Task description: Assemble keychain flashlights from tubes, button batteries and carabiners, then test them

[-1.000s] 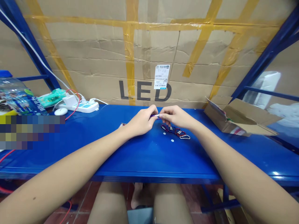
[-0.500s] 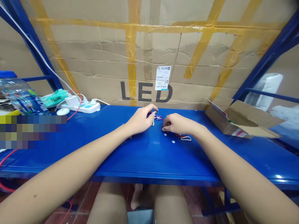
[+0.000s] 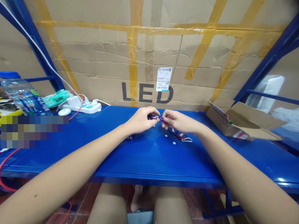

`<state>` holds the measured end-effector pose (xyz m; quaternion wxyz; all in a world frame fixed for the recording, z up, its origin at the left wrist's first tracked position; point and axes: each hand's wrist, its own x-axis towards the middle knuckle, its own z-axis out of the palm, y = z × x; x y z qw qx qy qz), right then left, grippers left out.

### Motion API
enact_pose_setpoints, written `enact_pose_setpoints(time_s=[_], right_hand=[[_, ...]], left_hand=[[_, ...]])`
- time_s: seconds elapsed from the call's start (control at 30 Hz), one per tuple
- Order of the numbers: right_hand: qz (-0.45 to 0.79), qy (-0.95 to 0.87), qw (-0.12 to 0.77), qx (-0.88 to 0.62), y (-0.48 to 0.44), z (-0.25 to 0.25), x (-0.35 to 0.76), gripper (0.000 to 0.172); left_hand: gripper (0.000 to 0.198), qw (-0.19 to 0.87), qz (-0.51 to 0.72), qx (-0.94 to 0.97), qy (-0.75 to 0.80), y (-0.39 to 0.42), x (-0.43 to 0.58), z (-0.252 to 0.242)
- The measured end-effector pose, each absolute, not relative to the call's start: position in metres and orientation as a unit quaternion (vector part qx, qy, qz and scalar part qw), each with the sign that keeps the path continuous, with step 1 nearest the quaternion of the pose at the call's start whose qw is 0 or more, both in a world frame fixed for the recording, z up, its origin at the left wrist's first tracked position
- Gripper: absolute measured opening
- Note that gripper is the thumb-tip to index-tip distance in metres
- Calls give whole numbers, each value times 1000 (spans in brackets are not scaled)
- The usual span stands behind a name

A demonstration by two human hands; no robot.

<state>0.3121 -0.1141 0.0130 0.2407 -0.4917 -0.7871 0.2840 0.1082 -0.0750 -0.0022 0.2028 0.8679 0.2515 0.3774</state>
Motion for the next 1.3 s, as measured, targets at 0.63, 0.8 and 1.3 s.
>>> enact_pose_setpoints(time_s=[0.63, 0.8, 1.3], right_hand=[[369, -683, 461, -431, -104, -5, 298, 13], [187, -755, 420, -468, -103, -5, 301, 10], [-38, -815, 337, -470, -110, 1, 304, 13]], left_hand=[[12, 207, 396, 853, 271, -75, 112, -2], [15, 241, 399, 834, 296, -75, 115, -4], [11, 164, 359, 874, 283, -80, 115, -5]])
